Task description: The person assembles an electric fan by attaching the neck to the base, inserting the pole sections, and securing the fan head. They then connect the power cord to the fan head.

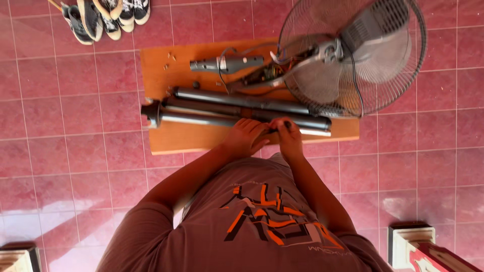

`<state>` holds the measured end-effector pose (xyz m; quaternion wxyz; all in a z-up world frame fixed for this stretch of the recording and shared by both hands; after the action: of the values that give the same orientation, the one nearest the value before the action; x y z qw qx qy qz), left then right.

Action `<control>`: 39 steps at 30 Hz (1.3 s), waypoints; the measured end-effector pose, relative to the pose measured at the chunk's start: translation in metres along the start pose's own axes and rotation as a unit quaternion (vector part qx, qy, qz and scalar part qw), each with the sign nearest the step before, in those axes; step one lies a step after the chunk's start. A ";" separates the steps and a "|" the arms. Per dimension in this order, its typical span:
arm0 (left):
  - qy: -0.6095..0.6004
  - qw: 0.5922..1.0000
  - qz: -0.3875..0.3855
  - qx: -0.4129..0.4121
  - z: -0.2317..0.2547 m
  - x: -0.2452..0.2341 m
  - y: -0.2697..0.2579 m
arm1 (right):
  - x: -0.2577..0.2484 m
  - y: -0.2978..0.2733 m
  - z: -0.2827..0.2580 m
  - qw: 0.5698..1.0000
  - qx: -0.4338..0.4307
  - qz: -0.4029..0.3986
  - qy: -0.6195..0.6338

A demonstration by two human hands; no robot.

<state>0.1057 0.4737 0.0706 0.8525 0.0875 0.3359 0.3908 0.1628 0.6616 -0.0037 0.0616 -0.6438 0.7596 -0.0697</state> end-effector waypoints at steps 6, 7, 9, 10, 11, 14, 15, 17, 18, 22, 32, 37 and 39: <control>0.064 0.993 0.097 0.032 0.027 -0.062 0.067 | -0.020 0.040 -0.024 1.000 -0.012 0.007 0.021; 0.074 0.991 0.108 0.012 0.027 -0.070 0.077 | -0.022 0.044 -0.028 1.000 -0.005 -0.002 0.019; 0.092 0.987 0.132 -0.027 0.022 -0.080 0.096 | -0.025 0.053 -0.036 1.000 0.024 -0.002 0.000; 0.093 0.986 0.137 -0.034 0.020 -0.080 0.100 | -0.029 0.054 -0.039 0.999 0.040 -0.003 -0.013; 0.094 0.984 0.143 -0.042 0.016 -0.082 0.102 | -0.032 0.052 -0.042 0.997 0.060 -0.014 -0.037; 0.093 0.977 0.182 -0.056 -0.008 -0.082 0.100 | -0.036 0.066 -0.044 0.985 0.099 -0.056 -0.132; 0.088 0.974 0.197 -0.063 -0.018 -0.079 0.094 | -0.038 0.069 -0.040 0.975 0.112 -0.072 -0.177; 0.030 0.954 0.278 -0.108 -0.056 -0.086 0.079 | -0.039 0.074 -0.032 0.952 0.010 -0.091 -0.292; 0.022 0.939 0.310 -0.147 -0.074 -0.090 0.067 | -0.037 0.075 -0.029 0.924 -0.103 -0.094 -0.357; 0.075 0.946 0.205 -0.238 -0.128 -0.090 0.017 | -0.023 0.081 -0.012 0.779 -0.274 -0.105 -0.554; 0.208 0.908 -0.198 -0.305 -0.132 -0.045 -0.047 | 0.003 0.074 -0.023 0.606 -0.017 -0.240 -0.758; 0.243 0.890 -0.227 -0.312 -0.139 -0.039 -0.048 | 0.001 0.077 -0.015 0.614 0.023 -0.228 -0.755; 0.246 0.888 -0.214 -0.323 -0.138 -0.037 -0.049 | 0.000 0.078 -0.012 0.621 -0.002 -0.208 -0.756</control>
<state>0.0293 0.3984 -0.0361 0.7864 -0.3656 0.4011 0.2951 0.0853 0.6741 -0.0067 0.5964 -0.6106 0.2914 0.4319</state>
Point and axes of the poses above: each hand's wrist, its own y-axis towards the middle knuckle, its own x-axis out of the palm, z = x × y, the point moved 2 cm from there along y, towards the middle knuckle, and after that the axes turned 15 degrees about -y, right-handed, at the moved point
